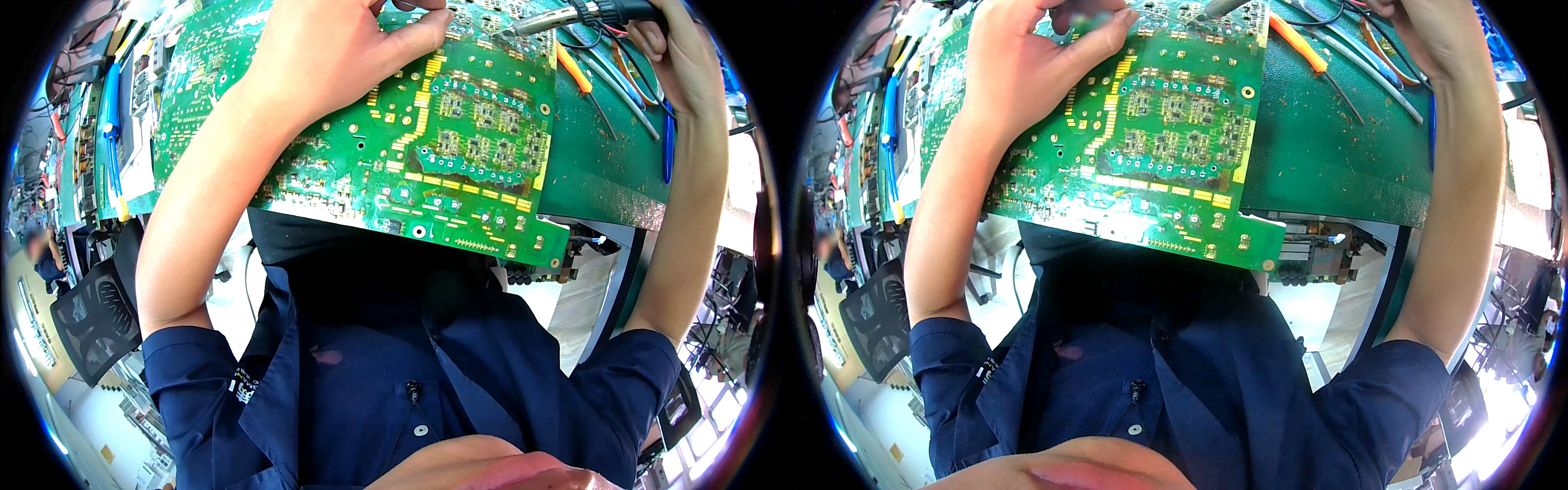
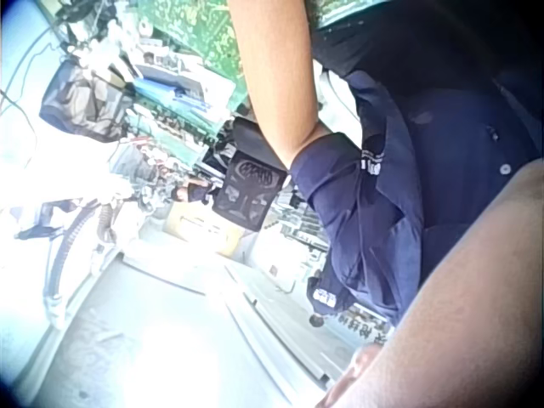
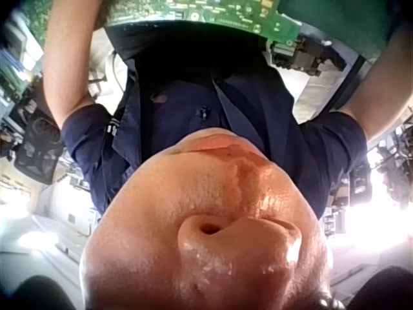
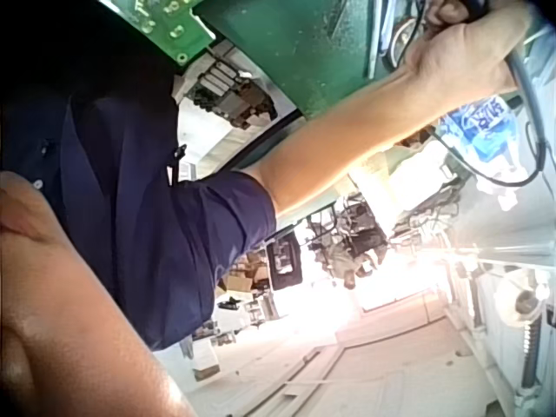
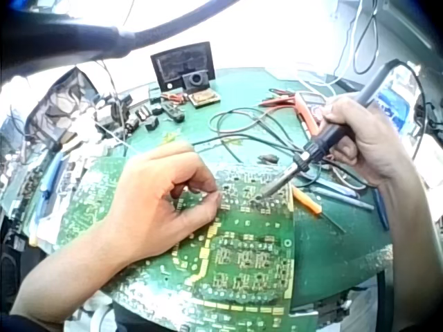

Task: The person holds a circuit board, uses a screwdriver to pry at parts, and then uses a soldering iron and wire to solder points on the board.

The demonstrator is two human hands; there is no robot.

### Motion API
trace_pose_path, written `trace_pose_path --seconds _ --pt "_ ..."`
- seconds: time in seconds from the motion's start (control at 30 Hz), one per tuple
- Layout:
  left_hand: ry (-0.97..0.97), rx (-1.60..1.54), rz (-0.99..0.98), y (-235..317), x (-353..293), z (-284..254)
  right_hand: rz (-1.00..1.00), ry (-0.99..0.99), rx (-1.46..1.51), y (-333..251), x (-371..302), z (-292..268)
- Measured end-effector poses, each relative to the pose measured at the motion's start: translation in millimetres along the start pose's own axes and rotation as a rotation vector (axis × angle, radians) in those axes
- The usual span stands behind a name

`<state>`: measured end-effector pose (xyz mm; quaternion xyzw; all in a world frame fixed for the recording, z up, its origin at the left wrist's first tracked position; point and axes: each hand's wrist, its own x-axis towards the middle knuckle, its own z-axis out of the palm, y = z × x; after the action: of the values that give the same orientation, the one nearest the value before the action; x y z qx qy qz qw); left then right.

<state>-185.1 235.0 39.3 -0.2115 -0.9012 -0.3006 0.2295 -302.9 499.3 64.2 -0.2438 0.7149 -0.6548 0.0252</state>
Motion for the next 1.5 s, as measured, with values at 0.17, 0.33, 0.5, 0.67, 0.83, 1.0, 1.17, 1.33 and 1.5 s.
trace_pose_path --seconds 0.17,0.33,0.5,0.67,0.83,1.0,1.17,1.33,1.5 --pt "-0.003 -0.001 0.02 -1.2 -0.2 0.6 0.013 0.002 -0.006 -1.7 -1.2 1.5" --pt "-0.009 -0.011 0.021 -1.0 -0.5 -1.2 0.01 0.019 -0.014 -2.0 -2.1 3.0" --pt "-0.027 -0.034 -0.005 -1.0 -1.4 -2.1 0.019 0.028 0.006 -0.2 -1.4 2.2" --pt "-0.009 -0.022 0.061 -1.6 0.0 -2.7 0.054 0.05 0.026 -5.7 -2.7 6.8" --pt "0.016 -0.105 0.038 3.3 -0.6 -3.9 0.06 0.054 0.032 -10.0 -5.8 11.4" --pt "0.008 -0.178 0.076 2.5 -1.5 -6.5 0.05 0.0 0.057 -2.5 -1.0 4.3" --pt "-0.034 -0.17 0.115 6.6 0.2 -7.1 0.053 -0.021 0.067 1.1 1.4 -0.5" --pt "-0.046 -0.164 0.096 10.8 -1.7 -3.9 -0.005 -0.027 0.038 -7.0 -5.3 10.6" --pt "0.006 -0.054 0.126 6.7 0.4 -1.4 0.063 -0.006 0.067 0.4 0.3 0.6"
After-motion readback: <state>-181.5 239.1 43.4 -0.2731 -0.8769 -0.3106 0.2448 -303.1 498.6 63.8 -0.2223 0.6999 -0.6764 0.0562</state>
